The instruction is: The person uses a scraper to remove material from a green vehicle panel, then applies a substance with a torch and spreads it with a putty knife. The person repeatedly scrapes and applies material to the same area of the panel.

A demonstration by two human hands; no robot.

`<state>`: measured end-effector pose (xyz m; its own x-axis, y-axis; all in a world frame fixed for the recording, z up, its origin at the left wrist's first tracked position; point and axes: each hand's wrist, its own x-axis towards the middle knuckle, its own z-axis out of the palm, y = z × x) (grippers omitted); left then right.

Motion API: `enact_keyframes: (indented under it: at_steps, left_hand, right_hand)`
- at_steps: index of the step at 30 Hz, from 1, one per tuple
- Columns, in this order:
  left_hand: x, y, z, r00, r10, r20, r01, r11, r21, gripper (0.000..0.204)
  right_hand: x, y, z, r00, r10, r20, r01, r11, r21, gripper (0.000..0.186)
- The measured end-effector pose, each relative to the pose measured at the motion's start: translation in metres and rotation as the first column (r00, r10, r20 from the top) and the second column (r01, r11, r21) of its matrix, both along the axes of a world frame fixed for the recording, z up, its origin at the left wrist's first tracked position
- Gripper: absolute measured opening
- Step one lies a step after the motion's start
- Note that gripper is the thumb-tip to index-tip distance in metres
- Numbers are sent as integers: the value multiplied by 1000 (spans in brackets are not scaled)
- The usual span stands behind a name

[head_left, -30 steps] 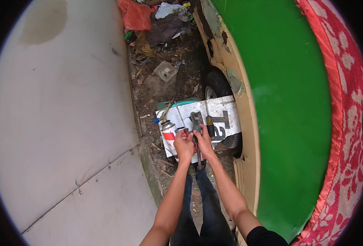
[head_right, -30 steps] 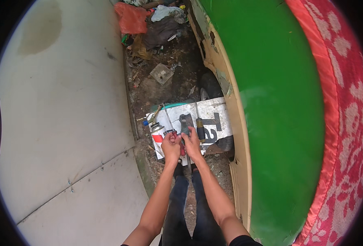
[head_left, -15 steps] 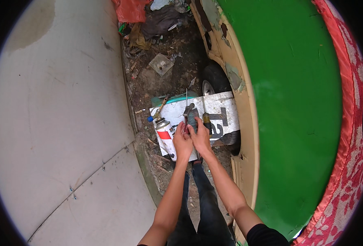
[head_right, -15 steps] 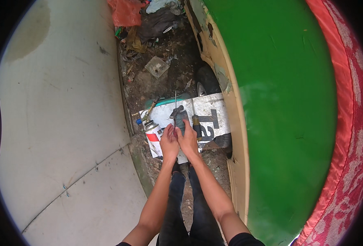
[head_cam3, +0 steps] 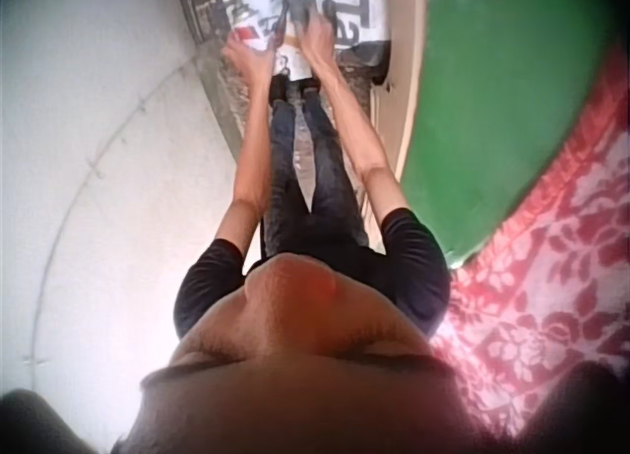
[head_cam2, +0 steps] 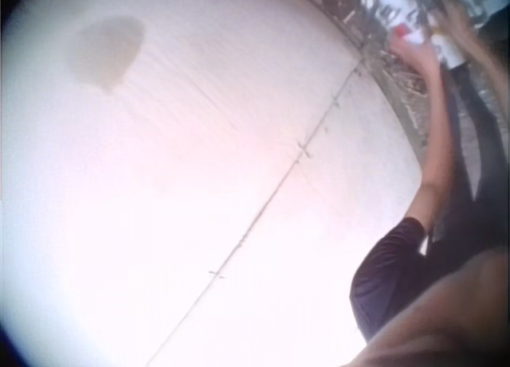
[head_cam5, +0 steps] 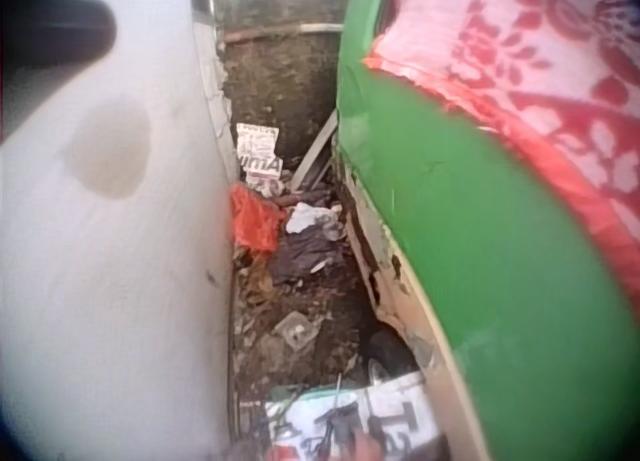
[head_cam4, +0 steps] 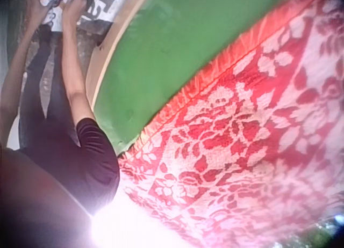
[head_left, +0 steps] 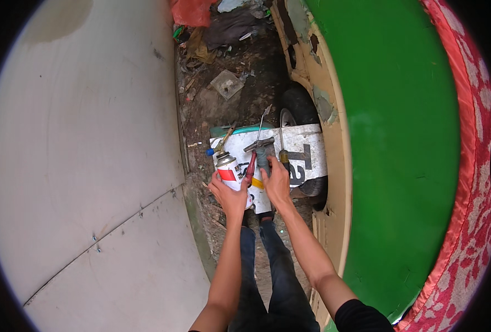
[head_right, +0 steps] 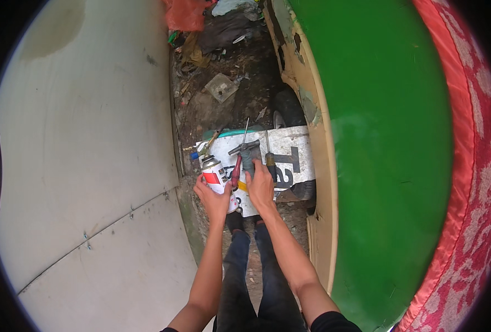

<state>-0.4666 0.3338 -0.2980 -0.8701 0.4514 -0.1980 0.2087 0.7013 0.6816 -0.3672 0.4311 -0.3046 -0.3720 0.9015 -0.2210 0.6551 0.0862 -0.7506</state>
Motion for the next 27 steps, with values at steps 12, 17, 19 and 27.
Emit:
enact_keyframes:
  at_steps: [12,17,19,27]
  left_hand:
    - [-17,-23,-26,973,42,229,-65,994,91,74]
    - [-9,-52,-20,962,79,262,-133,971,198,82]
    - [-7,-59,-2,920,76,384,-184,950,252,89]
    - [-4,-81,112,954,-28,299,-60,958,280,104]
  right_hand:
    - [3,-50,-1,964,246,106,-240,969,-65,38]
    - [-2,-52,-10,964,238,121,-234,971,-49,34]
    - [-3,-55,-3,960,242,140,-235,970,-64,34]
    - [24,-65,88,977,176,117,-157,976,-154,33]
